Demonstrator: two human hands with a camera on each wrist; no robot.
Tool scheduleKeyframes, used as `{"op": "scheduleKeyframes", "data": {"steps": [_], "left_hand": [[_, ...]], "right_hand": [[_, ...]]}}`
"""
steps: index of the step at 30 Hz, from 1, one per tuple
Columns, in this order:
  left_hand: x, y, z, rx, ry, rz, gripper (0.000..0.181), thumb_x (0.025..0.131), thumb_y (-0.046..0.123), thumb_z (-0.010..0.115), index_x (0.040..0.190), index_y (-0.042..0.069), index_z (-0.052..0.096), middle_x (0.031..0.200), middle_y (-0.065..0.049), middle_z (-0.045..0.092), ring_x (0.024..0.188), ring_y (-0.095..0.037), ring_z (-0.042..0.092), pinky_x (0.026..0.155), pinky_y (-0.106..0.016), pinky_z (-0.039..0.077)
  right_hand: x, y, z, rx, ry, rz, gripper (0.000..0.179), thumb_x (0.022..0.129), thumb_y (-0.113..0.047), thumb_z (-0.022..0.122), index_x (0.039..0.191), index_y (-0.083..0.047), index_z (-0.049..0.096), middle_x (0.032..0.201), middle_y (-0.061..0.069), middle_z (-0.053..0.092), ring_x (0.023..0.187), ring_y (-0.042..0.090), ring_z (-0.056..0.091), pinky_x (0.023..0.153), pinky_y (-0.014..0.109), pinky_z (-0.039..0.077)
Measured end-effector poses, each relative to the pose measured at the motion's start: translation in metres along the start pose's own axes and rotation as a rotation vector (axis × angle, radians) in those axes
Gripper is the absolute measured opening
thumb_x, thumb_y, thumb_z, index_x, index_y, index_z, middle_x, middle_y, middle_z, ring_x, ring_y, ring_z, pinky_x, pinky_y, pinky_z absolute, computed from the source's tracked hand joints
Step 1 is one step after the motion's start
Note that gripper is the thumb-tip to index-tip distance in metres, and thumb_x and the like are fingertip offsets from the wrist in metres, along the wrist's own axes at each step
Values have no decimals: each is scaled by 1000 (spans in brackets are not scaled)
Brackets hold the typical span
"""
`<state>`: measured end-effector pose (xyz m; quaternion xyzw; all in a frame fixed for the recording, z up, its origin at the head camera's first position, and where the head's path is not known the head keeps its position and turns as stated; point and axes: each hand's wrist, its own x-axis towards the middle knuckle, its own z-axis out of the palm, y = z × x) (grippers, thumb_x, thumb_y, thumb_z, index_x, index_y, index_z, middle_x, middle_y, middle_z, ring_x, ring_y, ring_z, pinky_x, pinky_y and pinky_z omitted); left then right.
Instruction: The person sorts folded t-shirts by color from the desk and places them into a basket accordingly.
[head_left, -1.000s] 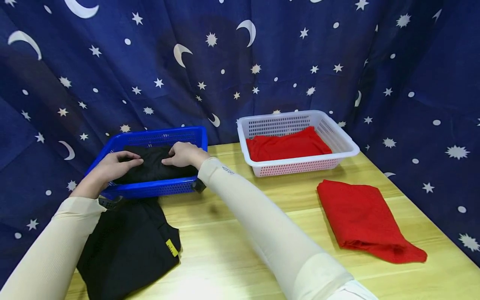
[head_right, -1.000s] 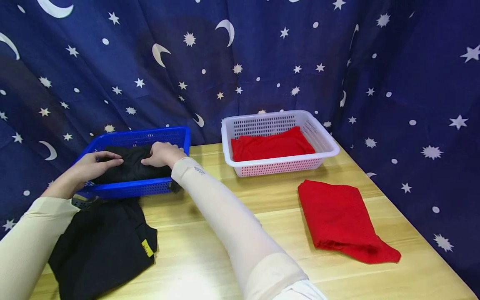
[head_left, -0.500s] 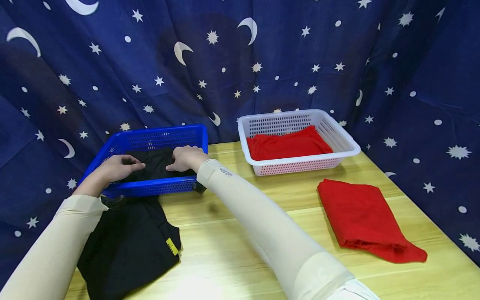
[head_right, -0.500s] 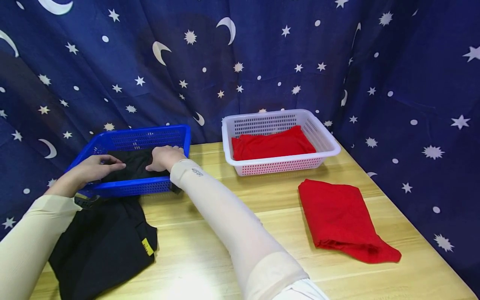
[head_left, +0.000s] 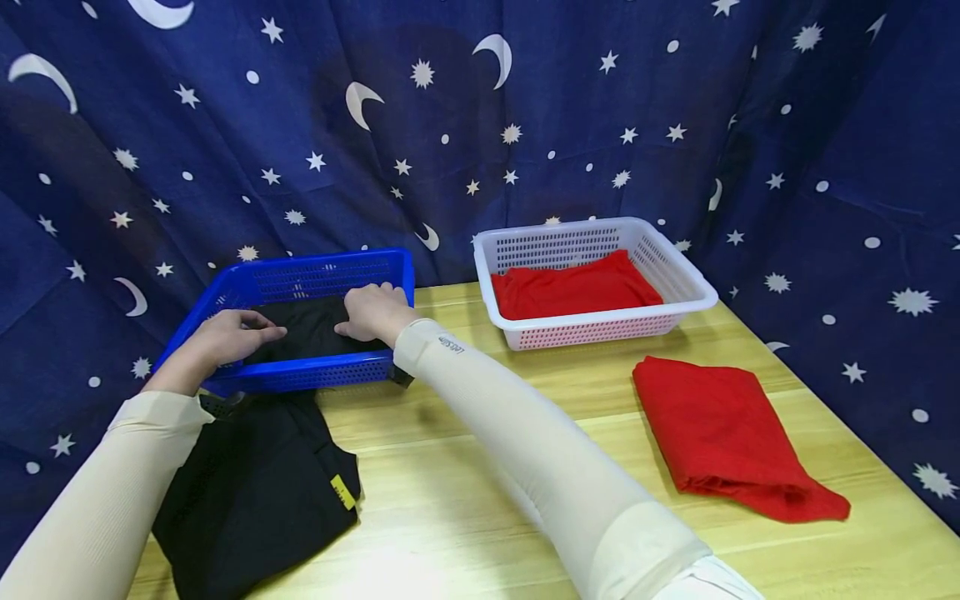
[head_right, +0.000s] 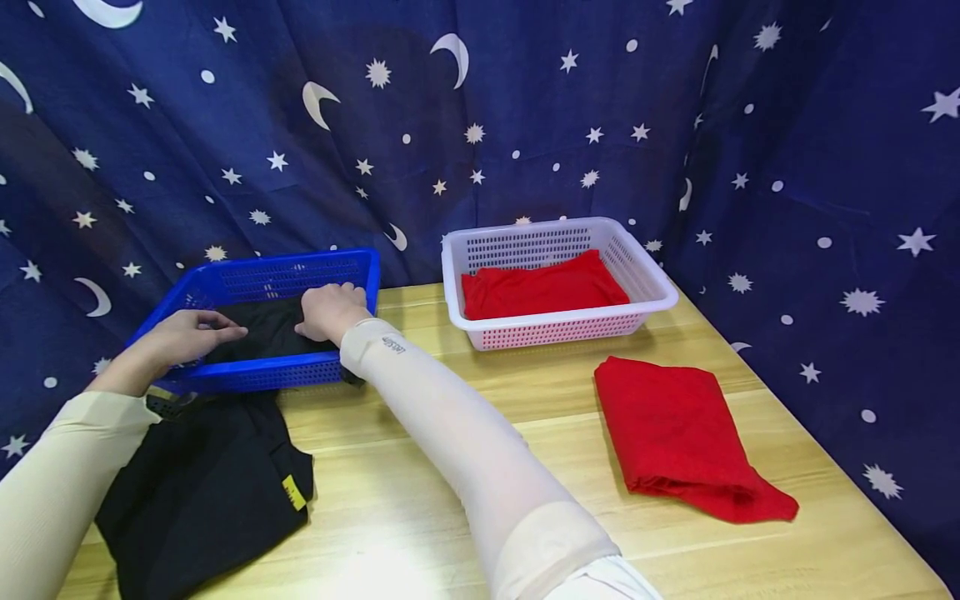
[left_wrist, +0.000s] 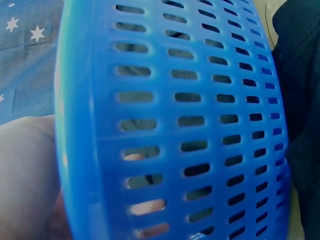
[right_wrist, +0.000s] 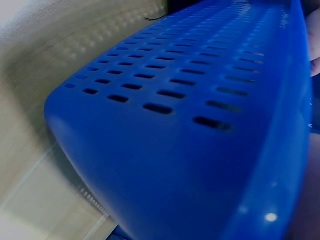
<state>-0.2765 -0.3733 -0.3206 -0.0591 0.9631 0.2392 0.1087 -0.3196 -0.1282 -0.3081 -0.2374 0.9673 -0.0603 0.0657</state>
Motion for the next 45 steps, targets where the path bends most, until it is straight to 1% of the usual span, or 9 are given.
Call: {"op": "scheduleKeyframes", "data": {"steps": [4, 11, 27, 32, 34, 38, 41, 43, 45], "left_hand": [[2, 0, 1, -4, -15, 3, 70, 110, 55, 52, 148, -4, 51, 156, -42, 39, 136, -60, 41, 112, -76, 39], [3, -1, 2, 9, -55, 5, 72, 109, 57, 52, 148, -4, 51, 155, -41, 40, 136, -60, 42, 113, -77, 38], [-1, 0, 0, 19, -9, 21, 71, 110, 57, 50, 148, -3, 52, 152, -41, 45, 134, -58, 47, 109, -74, 43], [-7, 0, 0, -1, 24, 52, 67, 110, 56, 51, 145, 0, 56, 147, -38, 52, 129, -55, 52, 104, -71, 47], [-9, 0, 0, -8, 43, 72, 64, 110, 56, 52, 143, 1, 58, 142, -36, 57, 123, -52, 55, 98, -65, 51], [-14, 3, 0, -21, 76, 110, 60, 109, 55, 55, 141, 4, 61, 132, -30, 63, 112, -42, 57, 87, -49, 51], [-19, 5, 0, -32, 93, 138, 58, 109, 55, 55, 140, 6, 63, 131, -28, 64, 112, -41, 57, 88, -49, 51], [-23, 7, 0, -36, 104, 157, 58, 109, 55, 55, 140, 6, 63, 131, -28, 65, 113, -41, 58, 90, -50, 51], [-27, 9, 1, -34, 119, 179, 57, 110, 54, 55, 140, 7, 64, 127, -26, 66, 111, -39, 58, 87, -47, 51]], "right_hand": [[-1, 1, 1, 0, -14, -16, 41, 109, -53, 58, 129, -21, 72, 139, 0, 70, 117, 24, 61, 106, 41, 48], [-5, 0, 2, -41, -33, -19, 45, 109, -55, 55, 138, -23, 69, 145, 0, 68, 127, 25, 61, 111, 41, 45], [-10, 3, 0, -62, -39, -38, 48, 109, -56, 54, 139, -22, 69, 144, 0, 69, 126, 25, 60, 114, 42, 43], [-13, 5, -2, -51, -36, -42, 48, 109, -57, 54, 137, -22, 70, 144, 0, 68, 126, 25, 59, 113, 42, 44], [-14, 7, -3, -35, -30, -46, 46, 109, -58, 55, 134, -22, 71, 143, 0, 69, 124, 25, 59, 112, 43, 44], [-16, 11, -5, -2, -21, -56, 43, 108, -58, 56, 122, -21, 72, 130, -1, 70, 115, 24, 58, 108, 43, 44], [-17, 15, -6, 13, -30, -80, 44, 108, -59, 55, 115, -20, 72, 118, -1, 70, 106, 23, 57, 104, 42, 44], [-18, 18, -7, 32, -36, -101, 45, 108, -59, 55, 120, -20, 72, 121, -2, 71, 107, 23, 57, 105, 42, 44], [-19, 22, -8, 57, -43, -121, 48, 108, -59, 55, 130, -20, 71, 132, -2, 71, 115, 23, 60, 109, 42, 45]]}}
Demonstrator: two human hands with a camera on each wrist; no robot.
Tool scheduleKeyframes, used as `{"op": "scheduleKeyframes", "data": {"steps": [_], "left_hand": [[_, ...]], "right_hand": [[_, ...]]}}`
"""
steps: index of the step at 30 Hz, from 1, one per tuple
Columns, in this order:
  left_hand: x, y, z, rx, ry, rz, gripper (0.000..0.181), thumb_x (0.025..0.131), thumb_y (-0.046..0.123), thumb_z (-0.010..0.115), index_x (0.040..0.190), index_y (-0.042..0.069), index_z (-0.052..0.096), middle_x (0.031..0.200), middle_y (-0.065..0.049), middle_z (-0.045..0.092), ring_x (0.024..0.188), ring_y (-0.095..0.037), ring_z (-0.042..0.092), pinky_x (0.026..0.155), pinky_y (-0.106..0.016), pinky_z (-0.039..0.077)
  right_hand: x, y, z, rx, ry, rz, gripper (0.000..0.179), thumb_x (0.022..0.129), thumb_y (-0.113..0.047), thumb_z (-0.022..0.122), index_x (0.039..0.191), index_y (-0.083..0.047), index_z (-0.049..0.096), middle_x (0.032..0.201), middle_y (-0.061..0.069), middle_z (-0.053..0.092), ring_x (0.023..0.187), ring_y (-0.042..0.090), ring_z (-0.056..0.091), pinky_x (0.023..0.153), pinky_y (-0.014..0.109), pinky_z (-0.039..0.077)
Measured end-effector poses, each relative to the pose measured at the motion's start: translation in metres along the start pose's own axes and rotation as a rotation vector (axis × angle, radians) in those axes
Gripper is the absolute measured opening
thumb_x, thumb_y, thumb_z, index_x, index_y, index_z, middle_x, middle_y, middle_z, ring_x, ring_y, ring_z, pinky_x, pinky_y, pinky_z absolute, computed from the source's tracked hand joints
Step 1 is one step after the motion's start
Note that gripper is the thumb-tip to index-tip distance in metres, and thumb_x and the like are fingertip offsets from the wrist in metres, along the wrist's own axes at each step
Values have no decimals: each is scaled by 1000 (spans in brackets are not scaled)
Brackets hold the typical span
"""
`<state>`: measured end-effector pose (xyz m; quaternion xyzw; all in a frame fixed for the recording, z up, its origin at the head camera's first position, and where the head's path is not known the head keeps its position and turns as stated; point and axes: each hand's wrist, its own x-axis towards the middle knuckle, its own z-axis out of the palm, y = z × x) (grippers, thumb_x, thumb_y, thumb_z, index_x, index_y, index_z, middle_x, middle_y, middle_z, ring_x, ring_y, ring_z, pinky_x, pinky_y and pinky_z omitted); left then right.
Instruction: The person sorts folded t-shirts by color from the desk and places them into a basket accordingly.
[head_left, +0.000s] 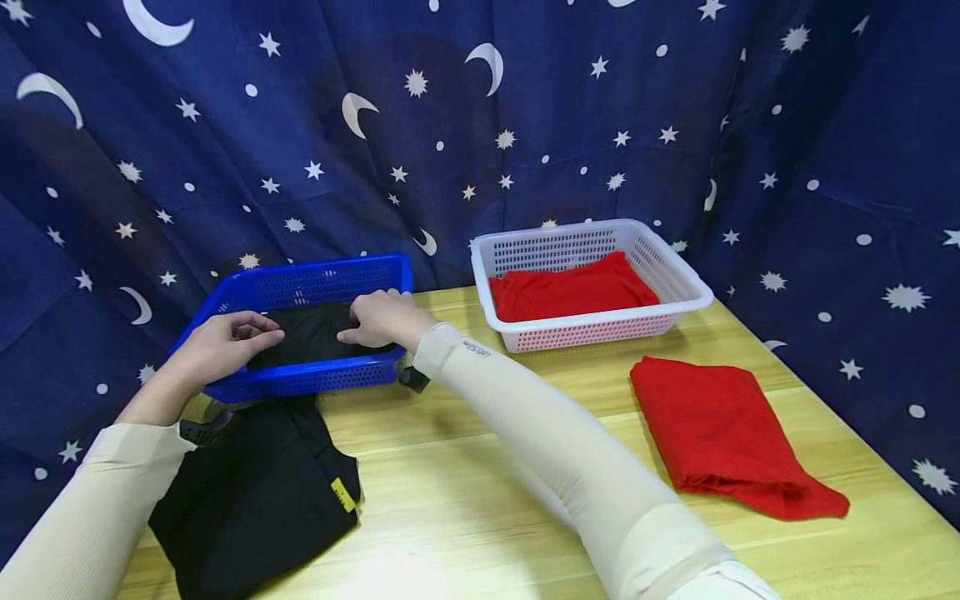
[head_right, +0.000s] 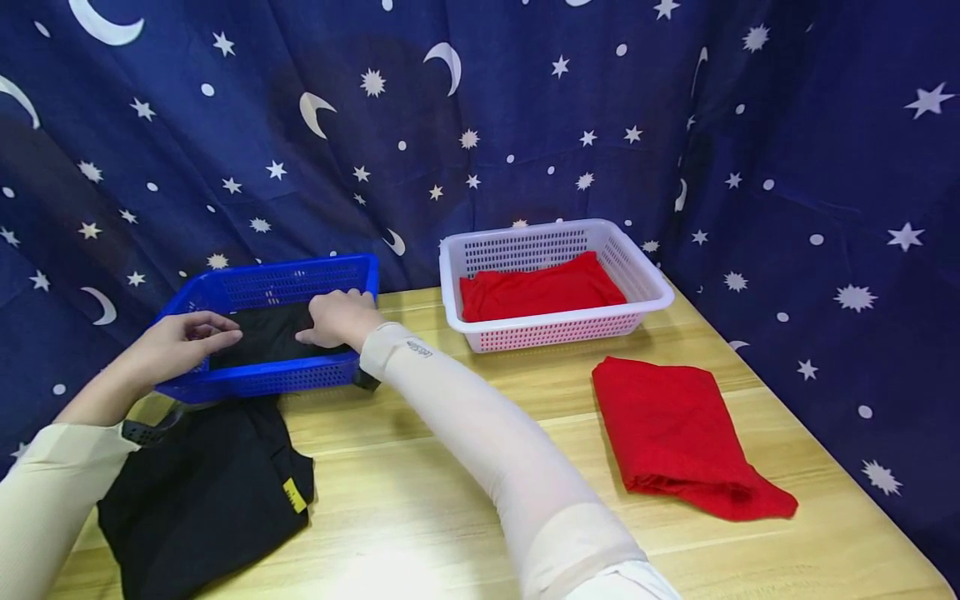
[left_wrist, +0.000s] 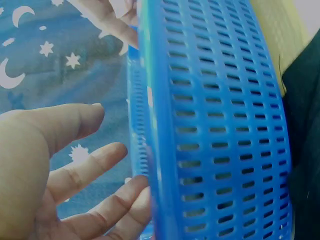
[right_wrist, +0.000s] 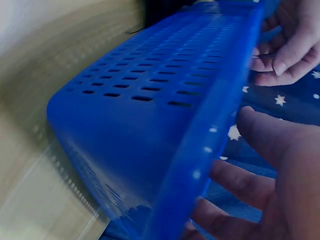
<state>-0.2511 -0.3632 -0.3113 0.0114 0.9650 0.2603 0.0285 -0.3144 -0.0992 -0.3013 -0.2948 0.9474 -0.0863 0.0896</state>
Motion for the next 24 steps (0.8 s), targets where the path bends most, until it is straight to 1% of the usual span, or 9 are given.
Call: {"op": "scheduleKeyframes", "data": {"steps": [3, 6, 9, 12, 13, 15, 18, 20, 24], "left_hand": [[-7, 5, 1, 17, 43, 37, 52, 110, 51, 57, 137, 8, 66, 115, -20, 68, 101, -32, 57, 79, -38, 49], [-17, 8, 1, 28, 93, 83, 46, 110, 45, 59, 135, 7, 68, 109, -15, 68, 96, -29, 56, 74, -33, 46], [-29, 11, 0, 37, 127, 134, 41, 110, 40, 62, 134, 7, 69, 112, -15, 71, 98, -29, 61, 74, -31, 48], [-41, 14, 0, 40, 137, 170, 38, 108, 38, 65, 134, 10, 70, 117, -16, 74, 102, -28, 66, 76, -30, 50], [-45, 15, 0, 36, 138, 184, 37, 108, 38, 66, 134, 11, 70, 117, -16, 74, 102, -26, 67, 77, -30, 51], [-52, 16, -1, 34, 141, 199, 35, 107, 37, 68, 133, 14, 71, 117, -14, 76, 99, -18, 69, 77, -28, 52], [-61, 16, -1, 23, 131, 228, 31, 106, 33, 70, 132, 16, 72, 115, -12, 77, 94, -2, 67, 76, -25, 53], [-65, 14, -2, 21, 117, 247, 30, 106, 31, 71, 132, 16, 72, 114, -9, 77, 91, 5, 65, 74, -22, 54], [-71, 9, -2, 16, 75, 266, 31, 106, 27, 71, 134, 15, 71, 113, -7, 77, 91, 3, 66, 73, -23, 54]], "right_hand": [[-3, 7, -1, 63, -2, -46, 53, 109, -57, 55, 147, -21, 64, 149, -2, 66, 134, 23, 61, 117, 42, 46], [-7, 13, -2, 137, -11, -109, 55, 110, -53, 56, 152, -17, 61, 154, 0, 63, 145, 22, 57, 121, 39, 45], [-13, 17, -3, 204, -20, -170, 55, 110, -50, 57, 151, -14, 62, 148, 3, 67, 136, 19, 63, 117, 35, 49], [-19, 20, -1, 267, -22, -216, 53, 110, -49, 58, 151, -15, 62, 138, 5, 72, 118, 15, 67, 107, 31, 53], [-21, 21, -1, 292, -25, -234, 53, 110, -48, 58, 151, -14, 62, 131, 7, 74, 109, 16, 67, 100, 30, 54], [-26, 21, -1, 330, -21, -267, 52, 110, -46, 59, 150, -14, 62, 120, 6, 75, 101, 14, 65, 92, 28, 54], [-35, 21, -2, 351, -10, -314, 50, 109, -45, 61, 149, -15, 63, 103, 2, 72, 91, 13, 61, 81, 25, 49], [-43, 21, -3, 361, -7, -337, 48, 109, -44, 62, 148, -16, 64, 100, 1, 71, 88, 12, 61, 78, 23, 48], [-60, 20, -4, 384, -32, -385, 47, 109, -42, 63, 148, -17, 63, 97, 2, 71, 84, 12, 63, 73, 23, 49]]}}
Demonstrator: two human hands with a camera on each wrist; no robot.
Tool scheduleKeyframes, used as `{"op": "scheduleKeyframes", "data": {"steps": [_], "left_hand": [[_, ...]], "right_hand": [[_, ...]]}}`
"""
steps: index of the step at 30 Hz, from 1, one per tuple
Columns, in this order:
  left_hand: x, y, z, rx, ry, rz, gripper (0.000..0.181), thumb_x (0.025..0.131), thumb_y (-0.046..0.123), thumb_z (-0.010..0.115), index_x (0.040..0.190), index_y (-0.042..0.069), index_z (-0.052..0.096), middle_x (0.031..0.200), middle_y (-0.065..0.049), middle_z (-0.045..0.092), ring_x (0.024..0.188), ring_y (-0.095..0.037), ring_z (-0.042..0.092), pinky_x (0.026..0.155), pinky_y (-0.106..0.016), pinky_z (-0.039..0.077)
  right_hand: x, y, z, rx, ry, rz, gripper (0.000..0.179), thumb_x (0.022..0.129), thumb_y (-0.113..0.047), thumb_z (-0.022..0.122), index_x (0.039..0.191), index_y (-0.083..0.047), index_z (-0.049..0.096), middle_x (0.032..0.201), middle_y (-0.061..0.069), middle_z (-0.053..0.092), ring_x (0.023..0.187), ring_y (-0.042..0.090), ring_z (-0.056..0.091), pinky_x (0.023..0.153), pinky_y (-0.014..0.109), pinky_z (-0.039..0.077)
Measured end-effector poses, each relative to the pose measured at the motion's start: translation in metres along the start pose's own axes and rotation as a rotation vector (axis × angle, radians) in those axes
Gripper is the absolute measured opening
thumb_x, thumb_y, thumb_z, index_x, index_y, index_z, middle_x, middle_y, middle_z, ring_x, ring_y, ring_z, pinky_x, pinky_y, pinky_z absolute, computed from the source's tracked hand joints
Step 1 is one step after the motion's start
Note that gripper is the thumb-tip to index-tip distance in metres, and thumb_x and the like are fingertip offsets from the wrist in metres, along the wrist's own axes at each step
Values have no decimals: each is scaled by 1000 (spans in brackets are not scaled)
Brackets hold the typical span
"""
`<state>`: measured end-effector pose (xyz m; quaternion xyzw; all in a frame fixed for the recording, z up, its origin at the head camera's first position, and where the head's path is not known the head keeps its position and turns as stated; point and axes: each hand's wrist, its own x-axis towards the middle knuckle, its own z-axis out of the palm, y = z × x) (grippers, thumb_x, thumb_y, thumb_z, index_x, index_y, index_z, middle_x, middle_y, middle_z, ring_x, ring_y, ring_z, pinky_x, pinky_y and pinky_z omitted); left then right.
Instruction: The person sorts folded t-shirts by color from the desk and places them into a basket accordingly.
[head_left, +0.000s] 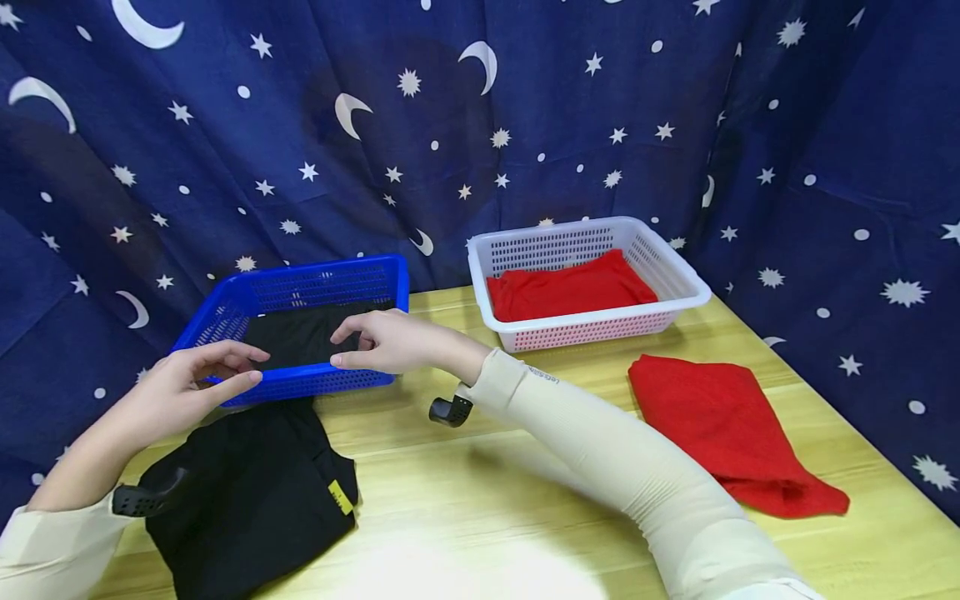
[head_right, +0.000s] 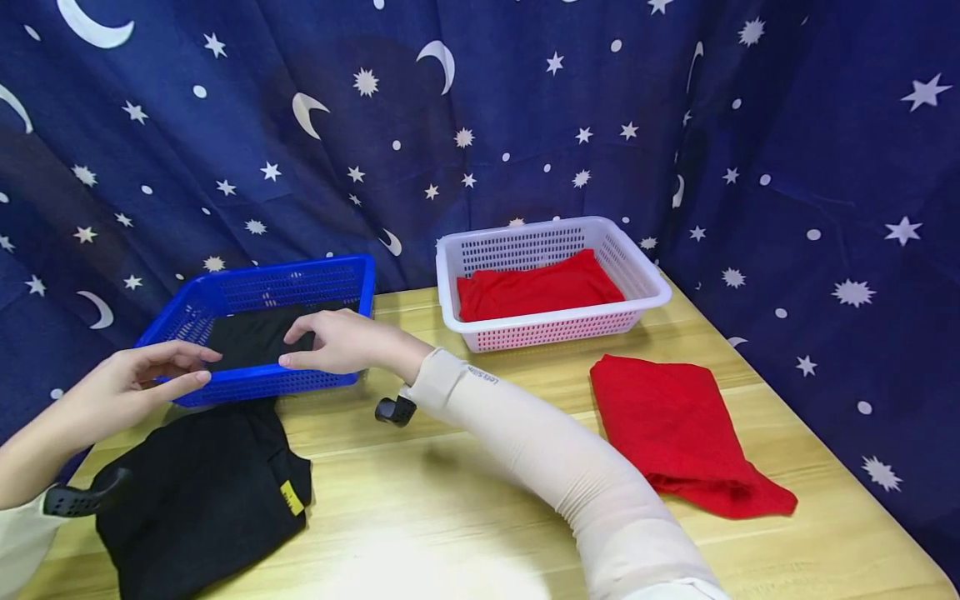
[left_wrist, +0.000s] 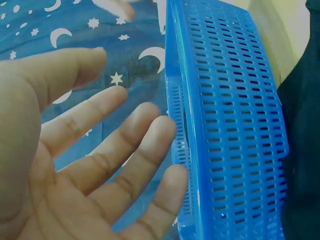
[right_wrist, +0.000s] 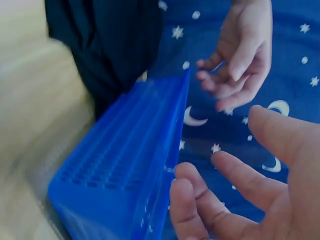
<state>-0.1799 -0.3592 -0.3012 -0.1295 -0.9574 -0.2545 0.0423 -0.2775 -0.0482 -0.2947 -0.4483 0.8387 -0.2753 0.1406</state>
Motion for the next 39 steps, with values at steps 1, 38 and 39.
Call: {"op": "scheduleKeyframes", "data": {"steps": [1, 38, 39], "left_hand": [[-2, -1, 0, -2, -11, -2, 31, 106, 26, 70, 136, 16, 70, 113, -7, 77, 91, 1, 67, 73, -23, 55], [-33, -64, 22, -15, -110, -67, 35, 105, 19, 71, 137, 4, 68, 124, -13, 74, 97, 13, 60, 79, -16, 56], [-34, -65, 22, -19, -113, -70, 35, 105, 19, 71, 136, 3, 68, 126, -15, 73, 97, 13, 60, 79, -17, 57]], "right_hand": [[-4, -2, 1, 10, -13, -8, 47, 109, -42, 63, 149, -17, 62, 99, 2, 72, 84, 12, 64, 72, 23, 49], [-42, -15, 86, -24, -289, -52, 51, 106, -49, 65, 150, -23, 59, 100, -12, 77, 92, -4, 67, 84, 15, 50], [-42, -15, 87, -26, -291, -56, 50, 106, -48, 65, 149, -22, 60, 100, -12, 78, 92, -4, 67, 84, 15, 50]]}}
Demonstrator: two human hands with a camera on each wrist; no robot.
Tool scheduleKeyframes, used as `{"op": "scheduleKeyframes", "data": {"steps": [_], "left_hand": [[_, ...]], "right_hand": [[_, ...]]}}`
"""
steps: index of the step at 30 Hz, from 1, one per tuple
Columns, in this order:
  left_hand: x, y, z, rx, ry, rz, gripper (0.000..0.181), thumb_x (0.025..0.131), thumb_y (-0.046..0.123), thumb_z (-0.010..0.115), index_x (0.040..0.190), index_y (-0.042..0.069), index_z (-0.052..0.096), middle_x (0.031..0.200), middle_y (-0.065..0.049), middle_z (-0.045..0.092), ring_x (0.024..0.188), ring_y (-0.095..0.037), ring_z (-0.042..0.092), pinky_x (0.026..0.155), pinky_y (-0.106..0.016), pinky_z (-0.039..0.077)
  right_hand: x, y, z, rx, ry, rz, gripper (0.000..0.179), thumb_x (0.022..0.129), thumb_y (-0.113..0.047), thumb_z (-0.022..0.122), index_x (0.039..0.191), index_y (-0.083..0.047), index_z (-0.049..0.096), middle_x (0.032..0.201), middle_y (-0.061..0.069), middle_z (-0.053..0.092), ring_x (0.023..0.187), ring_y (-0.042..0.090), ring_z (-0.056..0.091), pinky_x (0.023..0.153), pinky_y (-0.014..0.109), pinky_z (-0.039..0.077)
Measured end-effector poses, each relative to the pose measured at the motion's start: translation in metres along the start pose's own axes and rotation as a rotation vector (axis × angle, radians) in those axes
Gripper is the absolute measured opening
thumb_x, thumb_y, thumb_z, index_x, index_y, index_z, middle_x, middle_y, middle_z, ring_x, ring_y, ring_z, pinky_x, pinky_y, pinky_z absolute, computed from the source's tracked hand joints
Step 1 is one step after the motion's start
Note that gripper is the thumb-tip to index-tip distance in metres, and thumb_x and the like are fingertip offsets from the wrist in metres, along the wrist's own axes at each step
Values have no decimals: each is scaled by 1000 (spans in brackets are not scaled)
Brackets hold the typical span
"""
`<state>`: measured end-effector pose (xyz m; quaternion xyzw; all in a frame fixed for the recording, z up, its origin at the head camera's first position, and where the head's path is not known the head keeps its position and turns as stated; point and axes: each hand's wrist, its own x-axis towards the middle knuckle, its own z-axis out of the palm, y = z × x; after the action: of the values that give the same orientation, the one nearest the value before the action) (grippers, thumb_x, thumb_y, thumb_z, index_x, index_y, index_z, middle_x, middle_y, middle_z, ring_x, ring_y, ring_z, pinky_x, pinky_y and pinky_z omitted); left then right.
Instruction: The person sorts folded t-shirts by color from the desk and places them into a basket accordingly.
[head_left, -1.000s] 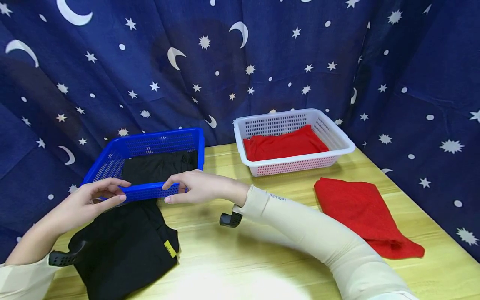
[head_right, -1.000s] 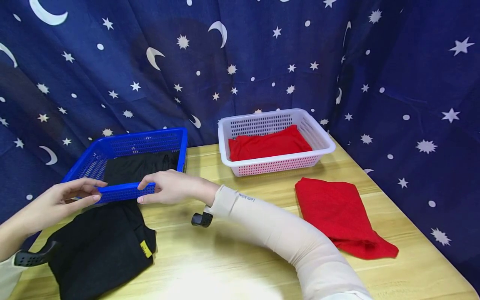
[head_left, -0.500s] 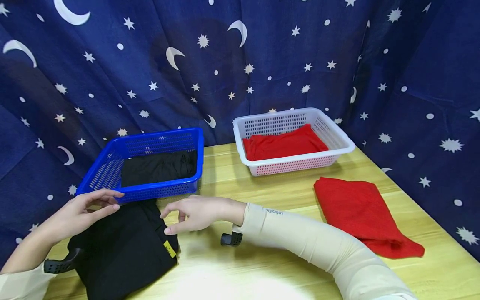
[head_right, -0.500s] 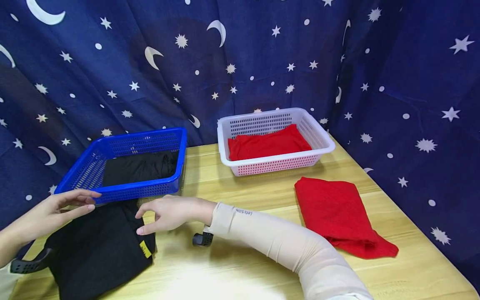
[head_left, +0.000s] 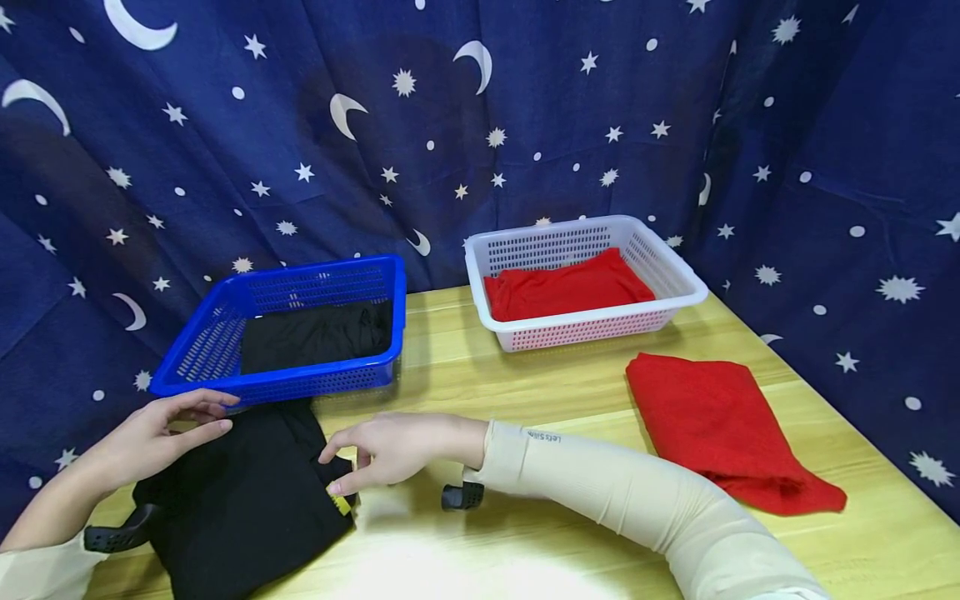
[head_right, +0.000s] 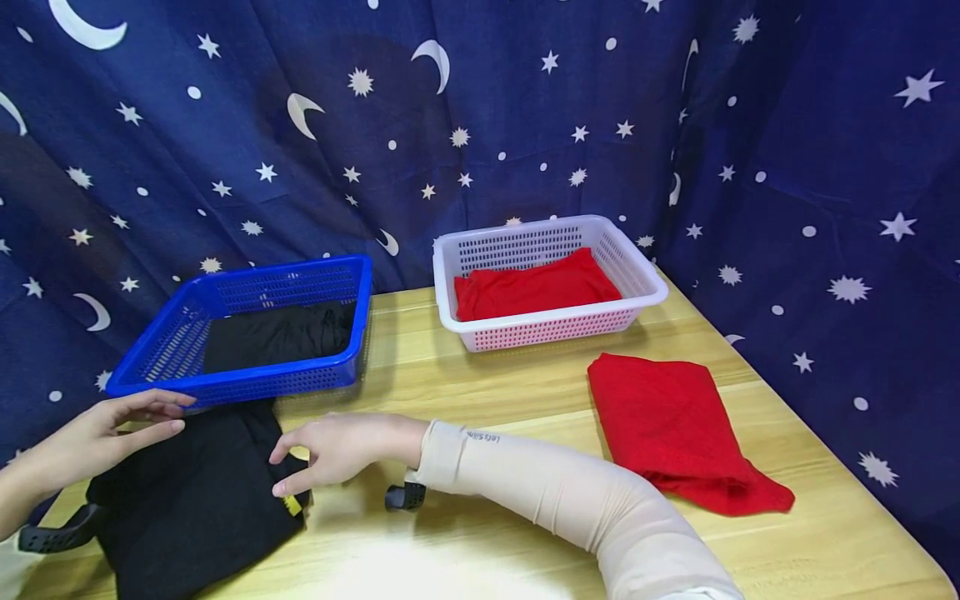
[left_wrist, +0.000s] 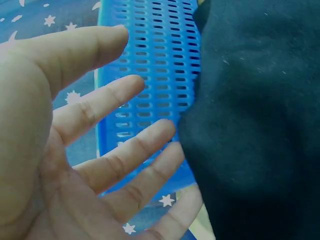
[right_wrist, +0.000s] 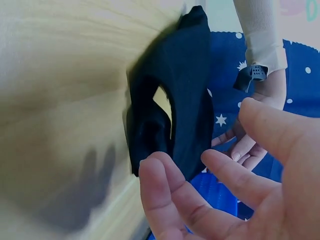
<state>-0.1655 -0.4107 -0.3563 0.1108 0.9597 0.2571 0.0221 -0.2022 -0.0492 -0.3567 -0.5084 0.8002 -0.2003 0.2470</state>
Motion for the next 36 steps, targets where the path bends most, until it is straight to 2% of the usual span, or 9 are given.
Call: {"op": "scheduleKeyframes", "data": {"steps": [4, 11, 14, 22, 28, 33, 36], "left_hand": [[-1, -4, 2, 2, -17, -2, 35, 105, 21, 72, 135, 4, 69, 131, -18, 72, 103, 14, 58, 82, -18, 56], [-3, -11, 8, 61, -1, -32, 36, 103, 31, 75, 133, 12, 73, 133, -14, 73, 108, 15, 54, 85, -20, 54], [-3, -14, 11, 64, -6, -20, 35, 102, 30, 75, 133, 12, 73, 134, -15, 72, 110, 12, 55, 86, -22, 54], [-3, -17, 14, 74, -21, 6, 33, 103, 27, 75, 133, 13, 73, 136, -14, 71, 112, 13, 53, 86, -23, 52], [-4, -19, 15, 79, -58, -13, 36, 103, 30, 74, 135, 15, 71, 139, -15, 68, 110, 11, 52, 83, -25, 51], [-3, -18, 15, 88, -77, -9, 37, 102, 32, 75, 135, 17, 71, 141, -17, 68, 112, 9, 53, 84, -26, 51], [-2, -17, 16, 98, -87, -10, 37, 101, 33, 76, 135, 17, 72, 142, -18, 68, 119, 1, 56, 86, -26, 52]], "right_hand": [[1, -2, 5, -8, -8, -4, 49, 106, -48, 66, 148, -23, 61, 98, -11, 78, 90, -5, 67, 82, 14, 49], [5, -5, 18, 9, -57, 9, 49, 107, -47, 65, 151, -24, 59, 83, -9, 74, 72, -1, 61, 67, 17, 45], [6, -5, 21, 9, -63, 20, 49, 107, -46, 65, 151, -25, 59, 82, -10, 72, 71, 0, 60, 65, 17, 45], [8, -2, 24, -9, -76, -3, 46, 107, -44, 65, 148, -24, 63, 93, -12, 74, 83, -4, 64, 76, 14, 49], [7, -2, 28, -15, -91, -19, 45, 108, -43, 65, 148, -23, 64, 98, -10, 76, 86, -6, 65, 81, 12, 48], [6, 0, 29, 21, -122, 8, 46, 109, -43, 64, 151, -25, 61, 80, -9, 77, 74, -2, 69, 85, 12, 47], [6, 2, 27, 31, -144, 16, 47, 109, -43, 62, 153, -27, 60, 69, -6, 73, 68, 2, 69, 89, 12, 45]]}}
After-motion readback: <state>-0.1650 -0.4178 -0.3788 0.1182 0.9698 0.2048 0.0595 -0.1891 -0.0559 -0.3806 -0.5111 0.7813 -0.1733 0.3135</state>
